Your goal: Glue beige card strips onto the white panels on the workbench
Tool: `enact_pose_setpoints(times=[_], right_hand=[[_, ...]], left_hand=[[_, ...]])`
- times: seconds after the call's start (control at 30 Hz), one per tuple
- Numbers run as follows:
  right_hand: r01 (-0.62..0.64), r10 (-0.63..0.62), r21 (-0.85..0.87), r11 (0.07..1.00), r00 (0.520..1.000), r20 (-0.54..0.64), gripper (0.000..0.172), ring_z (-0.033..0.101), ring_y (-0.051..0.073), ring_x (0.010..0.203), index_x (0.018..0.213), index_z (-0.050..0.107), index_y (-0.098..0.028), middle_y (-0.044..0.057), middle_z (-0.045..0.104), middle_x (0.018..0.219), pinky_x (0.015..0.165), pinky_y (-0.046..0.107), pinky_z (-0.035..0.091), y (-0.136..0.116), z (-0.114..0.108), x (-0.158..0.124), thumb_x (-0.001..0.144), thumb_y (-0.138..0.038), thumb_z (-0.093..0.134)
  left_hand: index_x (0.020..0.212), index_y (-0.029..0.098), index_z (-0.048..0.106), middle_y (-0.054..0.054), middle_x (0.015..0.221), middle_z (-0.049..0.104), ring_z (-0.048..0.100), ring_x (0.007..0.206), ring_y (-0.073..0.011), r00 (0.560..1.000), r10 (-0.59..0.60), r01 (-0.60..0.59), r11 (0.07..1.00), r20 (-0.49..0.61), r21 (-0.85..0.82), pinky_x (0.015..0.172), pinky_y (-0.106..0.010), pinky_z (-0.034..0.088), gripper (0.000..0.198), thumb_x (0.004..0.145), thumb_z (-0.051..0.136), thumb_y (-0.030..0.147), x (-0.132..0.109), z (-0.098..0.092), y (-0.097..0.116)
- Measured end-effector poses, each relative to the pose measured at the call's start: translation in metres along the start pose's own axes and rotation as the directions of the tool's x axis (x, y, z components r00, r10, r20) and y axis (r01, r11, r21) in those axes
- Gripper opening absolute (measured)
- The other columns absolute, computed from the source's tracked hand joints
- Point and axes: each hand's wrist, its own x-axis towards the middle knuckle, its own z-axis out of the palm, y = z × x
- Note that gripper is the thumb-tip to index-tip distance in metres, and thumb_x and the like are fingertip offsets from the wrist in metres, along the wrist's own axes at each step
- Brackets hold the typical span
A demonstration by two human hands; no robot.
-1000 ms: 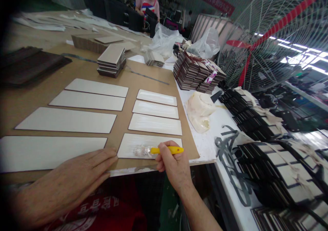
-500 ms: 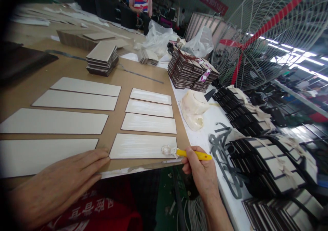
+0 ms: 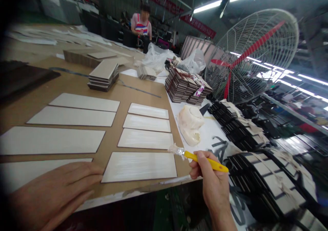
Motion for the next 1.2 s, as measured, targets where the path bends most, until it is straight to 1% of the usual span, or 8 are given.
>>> enact_pose_setpoints(times=[0.07, 0.17, 0.3, 0.43, 0.6, 0.83, 1.03, 1.2], right_hand=[[0.045, -0.047, 0.047, 0.998, 0.998, 0.044, 0.041, 0.058, 0.012, 0.049, 0.093, 0.067, -0.016, 0.001, 0.068, 0.067, 0.047, 0.02, 0.05, -0.01, 0.022, 0.023, 0.083, -0.055, 0.075], [0.105, -0.106, 0.015, 0.994, 0.985, 0.137, 0.042, 0.061, 0.013, 0.052, 0.095, 0.066, -0.017, 0.001, 0.069, 0.07, 0.05, 0.023, 0.053, -0.016, 0.065, 0.071, 0.084, -0.058, 0.071], [0.15, -0.135, -0.099, 0.984, 0.98, 0.144, 0.039, 0.063, 0.014, 0.054, 0.093, 0.066, -0.018, 0.001, 0.069, 0.069, 0.052, 0.024, 0.054, -0.007, 0.116, 0.141, 0.084, -0.056, 0.065], [0.172, -0.145, -0.239, 0.956, 0.981, 0.127, 0.033, 0.065, 0.016, 0.052, 0.089, 0.067, -0.019, 0.0, 0.069, 0.065, 0.05, 0.025, 0.054, 0.01, 0.138, 0.186, 0.086, -0.051, 0.06], [0.214, -0.174, -0.415, 0.885, 0.976, 0.132, 0.034, 0.066, 0.017, 0.052, 0.086, 0.068, -0.02, 0.002, 0.07, 0.063, 0.052, 0.024, 0.051, 0.018, 0.144, 0.202, 0.09, -0.051, 0.056], [0.228, -0.188, -0.555, 0.8, 0.974, 0.13, 0.027, 0.068, 0.019, 0.055, 0.082, 0.07, -0.023, 0.0, 0.067, 0.055, 0.055, 0.025, 0.049, 0.016, 0.142, 0.204, 0.09, -0.045, 0.057], [0.268, -0.201, -0.534, 0.802, 0.963, 0.181, 0.024, 0.065, 0.017, 0.051, 0.08, 0.07, -0.023, -0.001, 0.066, 0.053, 0.053, 0.024, 0.046, 0.017, 0.145, 0.2, 0.089, -0.042, 0.059], [0.277, -0.198, -0.409, 0.869, 0.954, 0.225, 0.028, 0.062, 0.014, 0.049, 0.08, 0.068, -0.021, -0.002, 0.065, 0.055, 0.051, 0.022, 0.047, 0.014, 0.152, 0.194, 0.089, -0.046, 0.058]], left_hand=[[0.118, 0.025, 0.068, -0.004, 0.12, 0.07, 0.063, 0.11, -0.0218, 0.998, -0.004, 0.002, 1.0, 0.059, 0.027, 0.099, -0.034, 0.05, 0.04, 0.094, 0.042, 0.007, 0.026, -0.009, -0.023], [0.118, 0.02, 0.067, -0.009, 0.122, 0.068, 0.062, 0.112, -0.0256, 0.994, -0.015, 0.006, 0.997, 0.106, 0.08, 0.099, -0.04, 0.051, 0.041, 0.09, 0.043, 0.004, 0.074, -0.01, -0.076], [0.125, 0.014, 0.063, -0.014, 0.132, 0.062, 0.056, 0.124, -0.0279, 0.99, -0.066, 0.052, 0.992, 0.123, 0.113, 0.109, -0.042, 0.046, 0.05, 0.081, 0.046, -0.003, 0.127, 0.017, -0.144], [0.132, 0.009, 0.059, -0.017, 0.139, 0.058, 0.048, 0.133, -0.0306, 0.99, -0.073, 0.06, 0.993, 0.122, 0.104, 0.116, -0.042, 0.04, 0.062, 0.071, 0.056, -0.002, 0.144, 0.047, -0.176], [0.138, 0.014, 0.056, -0.012, 0.146, 0.055, 0.045, 0.137, -0.0284, 0.989, -0.084, 0.073, 0.993, 0.122, 0.09, 0.119, -0.044, 0.035, 0.068, 0.072, 0.053, 0.0, 0.138, 0.065, -0.186], [0.145, 0.018, 0.052, -0.008, 0.155, 0.048, 0.04, 0.143, -0.0276, 0.987, -0.113, 0.102, 0.991, 0.119, 0.088, 0.119, -0.045, 0.033, 0.069, 0.077, 0.048, 0.003, 0.138, 0.069, -0.183], [0.145, 0.019, 0.052, -0.006, 0.154, 0.05, 0.041, 0.142, -0.027, 0.985, -0.124, 0.114, 0.99, 0.123, 0.082, 0.117, -0.045, 0.033, 0.07, 0.077, 0.047, 0.002, 0.141, 0.072, -0.182], [0.145, 0.022, 0.051, -0.005, 0.154, 0.05, 0.041, 0.143, -0.0244, 0.984, -0.138, 0.13, 0.989, 0.115, 0.07, 0.119, -0.041, 0.03, 0.07, 0.077, 0.046, 0.003, 0.14, 0.071, -0.182]])
